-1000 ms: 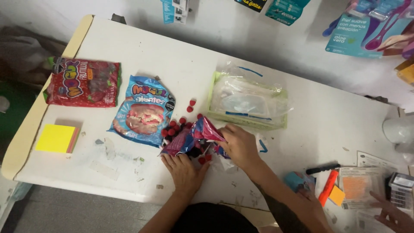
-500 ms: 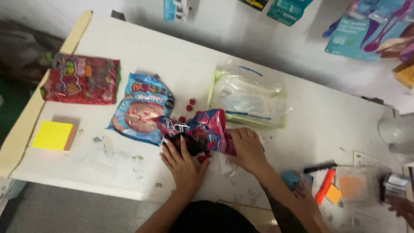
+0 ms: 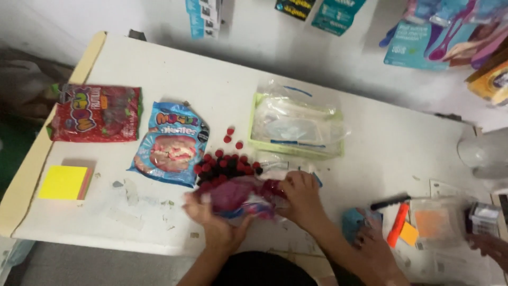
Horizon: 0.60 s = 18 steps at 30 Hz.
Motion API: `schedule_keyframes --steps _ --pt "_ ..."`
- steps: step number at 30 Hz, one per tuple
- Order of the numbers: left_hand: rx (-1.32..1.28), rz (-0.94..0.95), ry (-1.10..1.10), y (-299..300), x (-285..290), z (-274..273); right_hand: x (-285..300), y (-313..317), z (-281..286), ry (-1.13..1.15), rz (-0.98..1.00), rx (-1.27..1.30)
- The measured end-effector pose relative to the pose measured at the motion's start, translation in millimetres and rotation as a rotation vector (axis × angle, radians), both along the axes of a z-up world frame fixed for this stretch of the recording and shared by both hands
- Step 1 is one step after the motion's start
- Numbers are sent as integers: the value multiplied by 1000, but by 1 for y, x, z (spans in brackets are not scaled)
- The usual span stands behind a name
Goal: The person opens a bag of red and black gummy candies and pours them onto a table. They then pick up individual candies and place them into small clear plastic bags one by one.
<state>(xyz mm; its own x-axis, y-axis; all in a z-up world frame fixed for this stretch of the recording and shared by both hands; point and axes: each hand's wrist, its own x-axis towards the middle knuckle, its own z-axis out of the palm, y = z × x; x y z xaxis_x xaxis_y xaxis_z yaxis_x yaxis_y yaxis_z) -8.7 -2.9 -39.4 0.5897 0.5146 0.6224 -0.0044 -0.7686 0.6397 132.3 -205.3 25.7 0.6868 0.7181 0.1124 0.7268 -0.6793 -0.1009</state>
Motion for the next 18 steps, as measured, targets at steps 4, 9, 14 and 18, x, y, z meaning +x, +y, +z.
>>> schedule_keyframes --steps 4,9,14,18 --pt "507 -294 170 6 33 71 -14 14 -23 -215 -26 115" --pt "323 -312 82 32 69 56 7 -4 -13 -137 -113 179" --pt "202 -402 106 42 86 123 30 10 30 -96 55 114" --pt "224 -429 113 61 113 99 41 29 30 -183 195 11"
